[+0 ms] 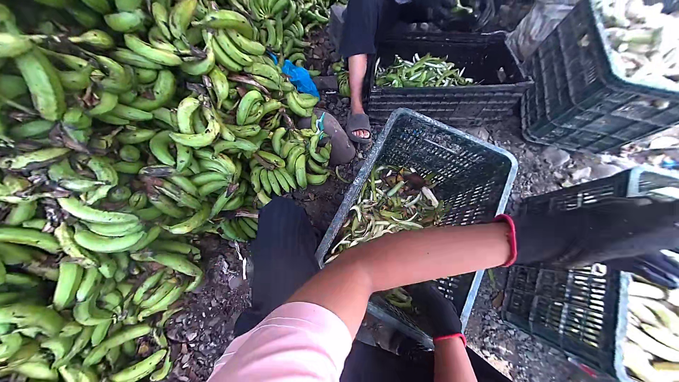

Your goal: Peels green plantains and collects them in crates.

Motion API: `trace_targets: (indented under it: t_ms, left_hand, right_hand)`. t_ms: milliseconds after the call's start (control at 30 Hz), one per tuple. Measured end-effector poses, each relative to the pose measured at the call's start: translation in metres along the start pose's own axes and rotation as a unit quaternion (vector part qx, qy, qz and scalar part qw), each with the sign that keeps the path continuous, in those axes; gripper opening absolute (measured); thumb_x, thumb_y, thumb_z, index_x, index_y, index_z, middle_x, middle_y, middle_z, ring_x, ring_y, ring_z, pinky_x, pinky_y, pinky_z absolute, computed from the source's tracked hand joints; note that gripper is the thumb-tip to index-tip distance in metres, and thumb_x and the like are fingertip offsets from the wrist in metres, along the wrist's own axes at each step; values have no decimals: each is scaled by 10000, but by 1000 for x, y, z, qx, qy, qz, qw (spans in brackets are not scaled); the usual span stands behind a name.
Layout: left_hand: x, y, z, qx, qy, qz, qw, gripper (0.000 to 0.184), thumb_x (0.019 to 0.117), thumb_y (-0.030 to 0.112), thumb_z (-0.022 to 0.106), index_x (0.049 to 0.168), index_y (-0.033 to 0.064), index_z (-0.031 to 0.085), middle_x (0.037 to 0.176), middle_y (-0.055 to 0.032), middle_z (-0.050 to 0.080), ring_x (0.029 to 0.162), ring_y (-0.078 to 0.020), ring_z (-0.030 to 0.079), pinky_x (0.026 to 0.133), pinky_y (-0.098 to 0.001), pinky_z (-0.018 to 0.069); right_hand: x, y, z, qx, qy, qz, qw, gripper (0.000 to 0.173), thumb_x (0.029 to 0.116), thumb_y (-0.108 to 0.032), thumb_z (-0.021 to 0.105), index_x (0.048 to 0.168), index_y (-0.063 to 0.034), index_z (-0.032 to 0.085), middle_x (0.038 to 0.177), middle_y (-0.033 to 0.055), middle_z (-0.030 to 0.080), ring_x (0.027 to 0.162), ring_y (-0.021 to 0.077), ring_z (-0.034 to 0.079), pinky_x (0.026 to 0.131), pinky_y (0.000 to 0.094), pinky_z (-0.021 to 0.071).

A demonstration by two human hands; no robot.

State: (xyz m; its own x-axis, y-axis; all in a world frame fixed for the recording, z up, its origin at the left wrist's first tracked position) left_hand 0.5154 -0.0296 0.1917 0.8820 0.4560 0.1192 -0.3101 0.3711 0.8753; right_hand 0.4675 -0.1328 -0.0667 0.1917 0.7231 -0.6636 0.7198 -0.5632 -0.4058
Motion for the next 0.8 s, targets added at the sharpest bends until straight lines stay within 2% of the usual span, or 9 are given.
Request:
trace_targets:
  t_ms: [33,100,233,300,367,467,633,700,800]
  left_hand:
    - [-6,7,-10,105,-6,58,993,388,1123,180,330,1356,-80,500,1215,-256,604,989,-277,654,813,-366,574]
    - [-39,33,-39,307,-3,131,943,352,1090,80,408,1348,-112,551,1228,-270,645,1036,-305,669,855,-356,567]
    - [-138,54,-189,430,147,-29,890,445,1105,257,420,1442,-20,504,1368,-220,596,1190,-289,620,976,-447,525]
    - [-216,57,-283,524,275,-137,794,552,1079,414,450,1508,67,468,1429,-172,579,1296,-297,574,1095,-534,438]
    - [-302,49,-362,577,384,-254,675,694,1051,540,431,1564,76,379,1443,-215,555,1334,-384,536,1107,-632,391]
    - [-396,26,-428,552,486,-369,569,827,1026,605,429,1598,36,249,1442,-291,517,1336,-464,507,1084,-675,381]
    - [-405,-8,-483,513,526,-388,556,866,1032,597,433,1625,42,133,1435,-302,519,1334,-467,510,1089,-641,393]
    - [-391,-14,-500,502,537,-384,559,706,1068,527,390,1590,63,287,1405,-276,557,1322,-444,531,1074,-634,411]
    - [-371,-11,-510,486,545,-371,574,480,1089,390,378,1357,40,569,1305,-254,624,1265,-423,580,1014,-644,453]
  right_hand:
    - [4,4,2,-2,7,-1,1000,749,962,-728,461,1164,-55,720,1096,221,712,1027,404,675,926,673,476]
    - [10,7,5,-28,10,-6,1000,772,930,-785,446,1153,-102,728,1078,183,716,1012,372,677,901,669,491]
    - [9,-3,20,-126,-34,-11,991,747,964,-751,426,1217,-107,705,1184,200,703,1153,404,648,960,684,468]
    - [10,-6,31,-148,-70,1,986,738,973,-737,425,1240,-105,696,1213,208,694,1184,409,634,983,684,455]
    - [10,-6,42,-172,-93,11,981,730,975,-736,420,1239,-114,696,1214,198,699,1189,393,639,994,667,462]
    - [10,-4,50,-201,-112,19,973,741,976,-749,379,1191,-114,693,1174,182,702,1171,374,642,990,647,464]
    - [10,-2,53,-228,-124,45,965,695,1007,-700,374,1219,-110,673,1180,179,701,1170,369,644,1001,629,461]
    - [10,-4,55,-232,-122,49,964,682,1009,-691,382,1244,-122,675,1196,177,702,1174,362,647,1006,628,462]
    - [10,-2,55,-230,-112,70,964,694,985,-729,383,1241,-158,684,1195,148,709,1163,341,653,992,629,473]
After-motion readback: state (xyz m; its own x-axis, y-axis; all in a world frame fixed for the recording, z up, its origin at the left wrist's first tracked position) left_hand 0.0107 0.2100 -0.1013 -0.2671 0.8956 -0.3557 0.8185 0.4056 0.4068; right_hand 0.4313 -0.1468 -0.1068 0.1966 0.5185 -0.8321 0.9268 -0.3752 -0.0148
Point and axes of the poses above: each hand's wrist, its own x-axis towards the middle knuckle, its own z-axis out of the palm, y = z × x, the point moved 6 cm from there along x, towards the middle knuckle
